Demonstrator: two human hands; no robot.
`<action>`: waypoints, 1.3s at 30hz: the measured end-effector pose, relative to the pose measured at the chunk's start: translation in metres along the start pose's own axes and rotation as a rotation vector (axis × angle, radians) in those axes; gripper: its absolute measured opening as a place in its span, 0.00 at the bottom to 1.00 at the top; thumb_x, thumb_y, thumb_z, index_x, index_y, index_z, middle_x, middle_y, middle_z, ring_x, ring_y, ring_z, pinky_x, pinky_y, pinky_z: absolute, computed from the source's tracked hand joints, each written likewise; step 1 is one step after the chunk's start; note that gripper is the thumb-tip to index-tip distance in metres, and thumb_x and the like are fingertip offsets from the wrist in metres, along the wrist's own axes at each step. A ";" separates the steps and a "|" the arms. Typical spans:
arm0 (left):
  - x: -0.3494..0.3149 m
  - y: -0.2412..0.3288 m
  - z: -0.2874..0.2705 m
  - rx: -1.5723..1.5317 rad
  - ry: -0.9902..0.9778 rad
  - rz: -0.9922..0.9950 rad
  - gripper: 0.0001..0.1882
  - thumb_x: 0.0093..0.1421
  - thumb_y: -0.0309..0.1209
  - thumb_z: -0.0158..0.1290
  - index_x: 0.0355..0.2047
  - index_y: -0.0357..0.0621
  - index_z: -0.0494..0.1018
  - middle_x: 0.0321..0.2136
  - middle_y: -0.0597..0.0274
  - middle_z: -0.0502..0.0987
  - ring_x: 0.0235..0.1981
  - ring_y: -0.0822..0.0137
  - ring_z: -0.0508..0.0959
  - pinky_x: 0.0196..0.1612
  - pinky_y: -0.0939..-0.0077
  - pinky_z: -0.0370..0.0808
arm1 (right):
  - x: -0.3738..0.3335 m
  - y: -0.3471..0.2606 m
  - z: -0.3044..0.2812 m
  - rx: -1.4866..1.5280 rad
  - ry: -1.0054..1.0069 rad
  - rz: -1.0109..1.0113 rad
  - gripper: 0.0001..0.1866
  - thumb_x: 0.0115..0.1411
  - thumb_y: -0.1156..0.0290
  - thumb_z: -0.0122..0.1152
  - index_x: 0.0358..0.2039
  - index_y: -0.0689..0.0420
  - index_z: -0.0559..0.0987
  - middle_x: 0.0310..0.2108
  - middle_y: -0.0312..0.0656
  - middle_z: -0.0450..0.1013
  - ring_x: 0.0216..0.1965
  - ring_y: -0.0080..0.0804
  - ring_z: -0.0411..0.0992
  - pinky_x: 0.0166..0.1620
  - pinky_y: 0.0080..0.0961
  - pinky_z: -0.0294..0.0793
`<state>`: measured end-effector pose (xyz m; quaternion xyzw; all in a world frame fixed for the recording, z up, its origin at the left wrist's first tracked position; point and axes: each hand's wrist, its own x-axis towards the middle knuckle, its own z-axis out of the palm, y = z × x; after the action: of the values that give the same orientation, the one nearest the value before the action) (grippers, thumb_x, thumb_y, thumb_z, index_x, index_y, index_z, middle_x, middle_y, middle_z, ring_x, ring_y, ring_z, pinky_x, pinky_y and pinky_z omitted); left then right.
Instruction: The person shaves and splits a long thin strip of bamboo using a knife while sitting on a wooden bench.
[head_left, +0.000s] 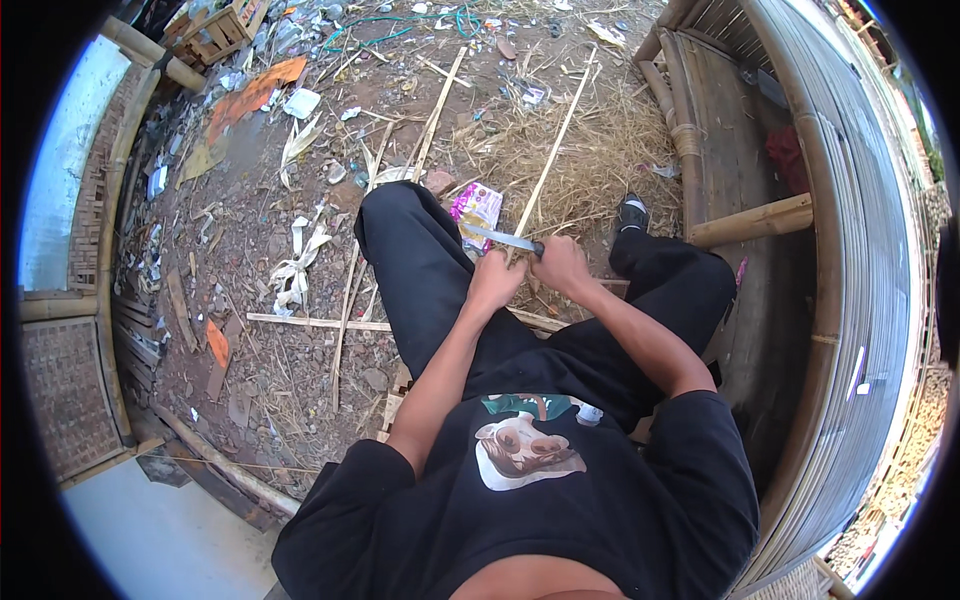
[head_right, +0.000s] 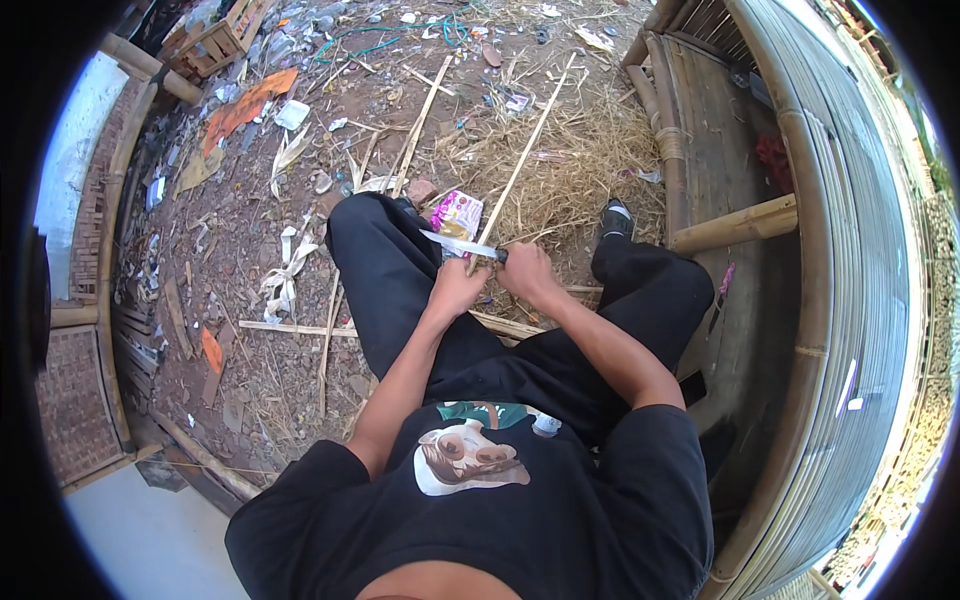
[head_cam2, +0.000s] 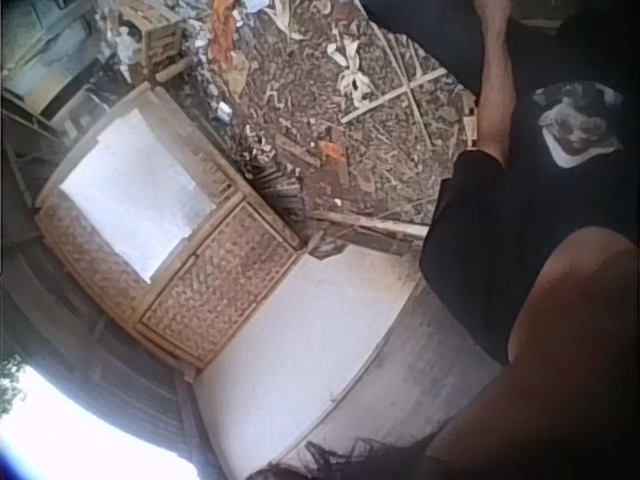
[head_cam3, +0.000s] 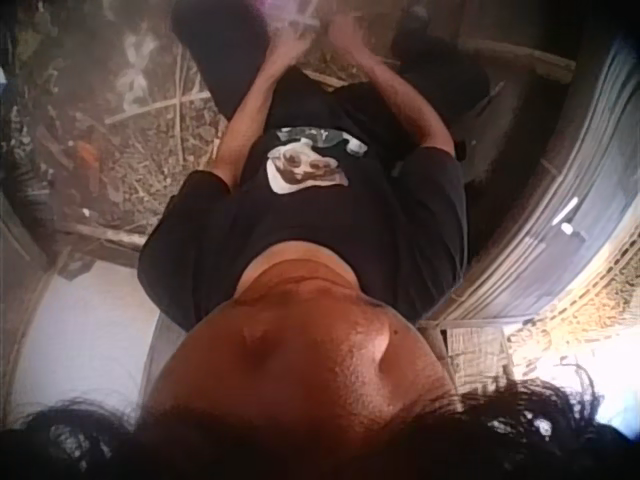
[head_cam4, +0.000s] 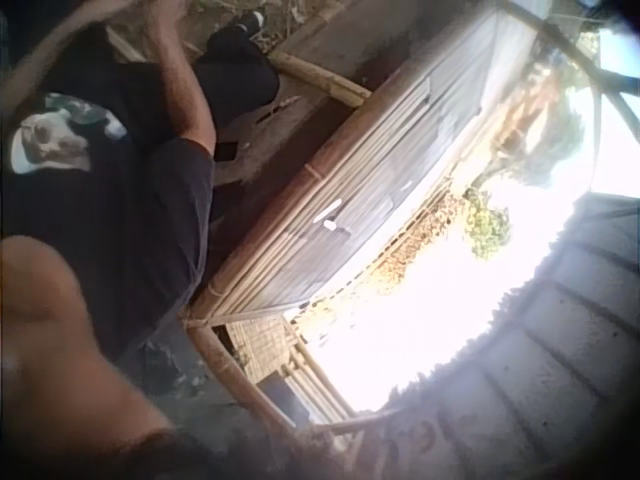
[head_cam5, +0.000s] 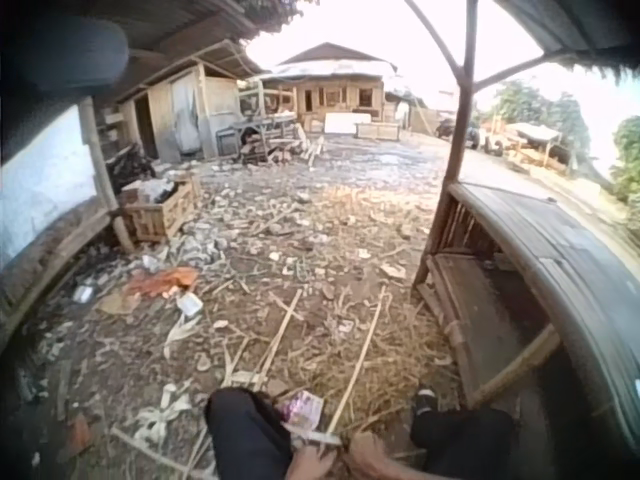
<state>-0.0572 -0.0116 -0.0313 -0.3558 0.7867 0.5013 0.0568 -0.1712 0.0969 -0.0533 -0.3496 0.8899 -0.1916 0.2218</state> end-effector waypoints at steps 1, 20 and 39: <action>0.001 0.000 0.001 -0.021 0.007 0.013 0.21 0.53 0.41 0.54 0.31 0.30 0.74 0.22 0.41 0.75 0.28 0.48 0.78 0.35 0.59 0.71 | 0.002 0.003 0.007 -0.008 0.034 -0.008 0.11 0.46 0.68 0.58 0.23 0.64 0.78 0.22 0.59 0.73 0.29 0.57 0.74 0.37 0.47 0.74; 0.006 -0.019 0.003 0.038 0.045 -0.032 0.19 0.54 0.39 0.55 0.18 0.35 0.66 0.13 0.52 0.70 0.16 0.57 0.71 0.25 0.62 0.67 | 0.045 0.010 0.044 -0.007 0.244 0.057 0.08 0.47 0.69 0.55 0.23 0.59 0.78 0.23 0.56 0.74 0.29 0.56 0.75 0.35 0.47 0.74; -0.001 -0.023 0.009 -0.148 -0.090 0.076 0.15 0.56 0.36 0.53 0.21 0.37 0.66 0.13 0.60 0.68 0.15 0.67 0.66 0.23 0.69 0.65 | 0.112 0.106 -0.002 -0.250 0.456 0.241 0.09 0.50 0.64 0.57 0.26 0.56 0.80 0.26 0.52 0.75 0.32 0.53 0.75 0.36 0.46 0.76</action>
<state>-0.0445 -0.0091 -0.0523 -0.3062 0.7570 0.5754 0.0465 -0.3028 0.0906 -0.1331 -0.2141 0.9686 -0.1261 -0.0078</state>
